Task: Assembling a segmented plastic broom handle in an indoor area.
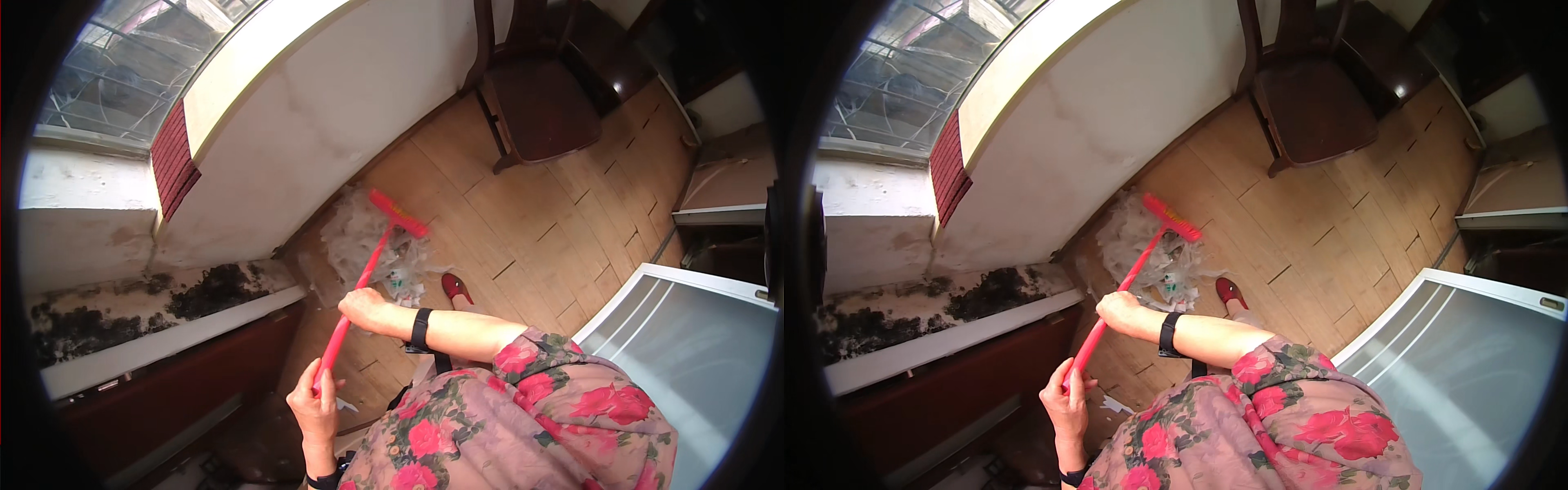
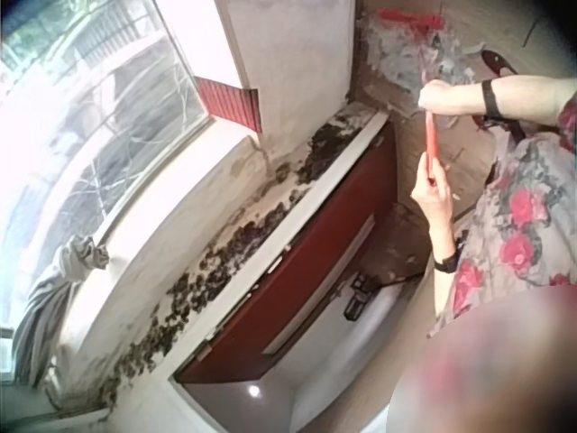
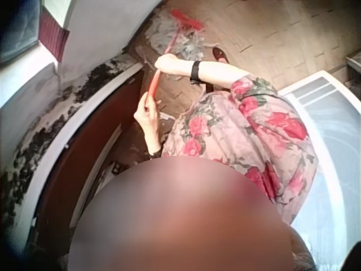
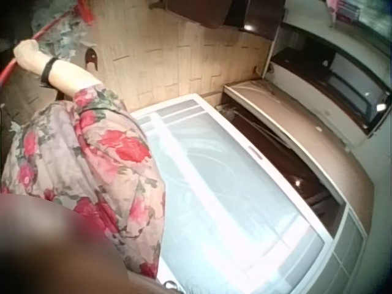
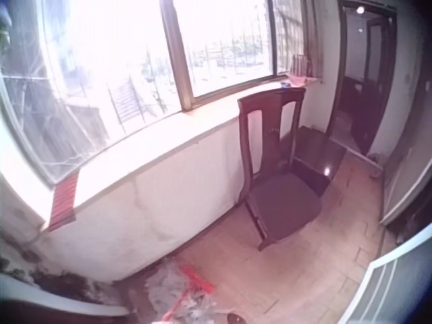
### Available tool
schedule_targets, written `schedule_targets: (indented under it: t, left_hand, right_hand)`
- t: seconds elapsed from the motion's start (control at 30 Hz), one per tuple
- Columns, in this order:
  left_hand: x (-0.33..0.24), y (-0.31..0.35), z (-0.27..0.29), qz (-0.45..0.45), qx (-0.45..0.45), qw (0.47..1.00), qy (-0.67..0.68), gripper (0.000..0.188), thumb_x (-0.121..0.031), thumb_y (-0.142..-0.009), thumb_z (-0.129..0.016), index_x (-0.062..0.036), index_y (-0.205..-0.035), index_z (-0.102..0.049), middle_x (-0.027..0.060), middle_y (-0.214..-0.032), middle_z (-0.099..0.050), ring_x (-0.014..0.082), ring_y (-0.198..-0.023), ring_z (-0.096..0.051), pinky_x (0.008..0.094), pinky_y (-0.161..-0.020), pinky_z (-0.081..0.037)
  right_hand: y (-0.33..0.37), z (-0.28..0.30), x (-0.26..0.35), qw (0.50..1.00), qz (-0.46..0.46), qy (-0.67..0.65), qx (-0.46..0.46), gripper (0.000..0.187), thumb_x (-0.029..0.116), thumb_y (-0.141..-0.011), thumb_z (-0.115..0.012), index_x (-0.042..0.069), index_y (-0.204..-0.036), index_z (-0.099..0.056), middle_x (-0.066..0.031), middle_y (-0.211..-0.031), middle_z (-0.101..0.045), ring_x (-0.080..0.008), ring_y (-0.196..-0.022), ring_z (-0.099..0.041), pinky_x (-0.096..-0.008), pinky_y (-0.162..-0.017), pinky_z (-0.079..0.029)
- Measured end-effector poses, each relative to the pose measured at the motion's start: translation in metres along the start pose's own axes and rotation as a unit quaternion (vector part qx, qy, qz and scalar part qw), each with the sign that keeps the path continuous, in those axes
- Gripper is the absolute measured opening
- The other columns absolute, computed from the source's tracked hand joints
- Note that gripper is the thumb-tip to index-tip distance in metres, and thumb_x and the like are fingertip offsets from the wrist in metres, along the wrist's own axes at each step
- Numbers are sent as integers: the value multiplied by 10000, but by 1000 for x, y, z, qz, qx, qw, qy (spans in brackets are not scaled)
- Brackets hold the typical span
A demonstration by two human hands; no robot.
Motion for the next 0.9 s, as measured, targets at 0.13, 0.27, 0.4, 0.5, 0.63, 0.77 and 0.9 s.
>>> schedule_targets:
  t: [0.13,0.27,0.4,0.5,0.63,0.77,0.9]
  left_hand:
    - [-25,23,3,-119,-5,986,-117,260,-88,-827,-656,11,-1066,-625,123,-707,-673,232,-621,-680,291,-578,-523]
    - [-30,23,3,-156,12,983,-100,245,-90,-838,-655,21,-1055,-624,127,-713,-675,216,-631,-690,284,-576,-528]
    - [-11,16,-22,-136,77,988,4,215,-97,-856,-649,27,-1030,-632,134,-727,-678,198,-655,-702,269,-576,-534]
    - [11,20,-42,-140,125,982,37,196,-72,-891,-609,44,-1047,-631,120,-765,-678,164,-680,-690,268,-593,-561]
    - [54,28,-37,-94,135,983,82,199,-75,-893,-605,48,-1048,-629,115,-759,-678,165,-665,-688,268,-587,-564]
    - [86,39,2,-86,91,991,54,193,-73,-894,-590,57,-1032,-627,102,-736,-668,160,-627,-681,267,-577,-561]
    - [86,63,37,-171,29,985,3,187,-85,-866,-628,35,-1010,-631,121,-730,-666,188,-618,-680,273,-566,-545]
  right_hand:
    - [23,21,14,998,30,-20,-56,153,182,-807,-585,53,-781,-662,-161,-774,-673,-315,-795,-678,-419,-694,-538]
    - [44,23,-2,999,-34,-8,-37,164,181,-777,-636,41,-815,-712,-175,-830,-690,-307,-827,-688,-406,-706,-552]
    - [74,1,-37,996,-85,31,-20,169,201,-806,-592,61,-816,-686,-171,-802,-676,-323,-822,-678,-429,-709,-539]
    - [87,-30,-52,991,-121,51,7,169,206,-815,-590,71,-808,-692,-172,-817,-683,-322,-827,-682,-425,-708,-544]
    - [77,-79,-44,988,-141,67,16,168,209,-813,-594,74,-821,-693,-170,-822,-685,-318,-826,-682,-420,-704,-546]
    - [52,-85,14,993,-89,74,-22,155,187,-783,-619,65,-811,-711,-156,-825,-694,-291,-799,-693,-394,-682,-556]
    - [50,-87,49,994,-73,56,-64,143,182,-799,-601,77,-828,-695,-157,-830,-686,-304,-816,-686,-409,-692,-548]
Point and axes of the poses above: each hand's wrist, its own y-axis away from the middle knuckle, its own z-axis out of the back of the hand, x = y × z, the point moved 10 cm from there along -y, towards the middle knuckle
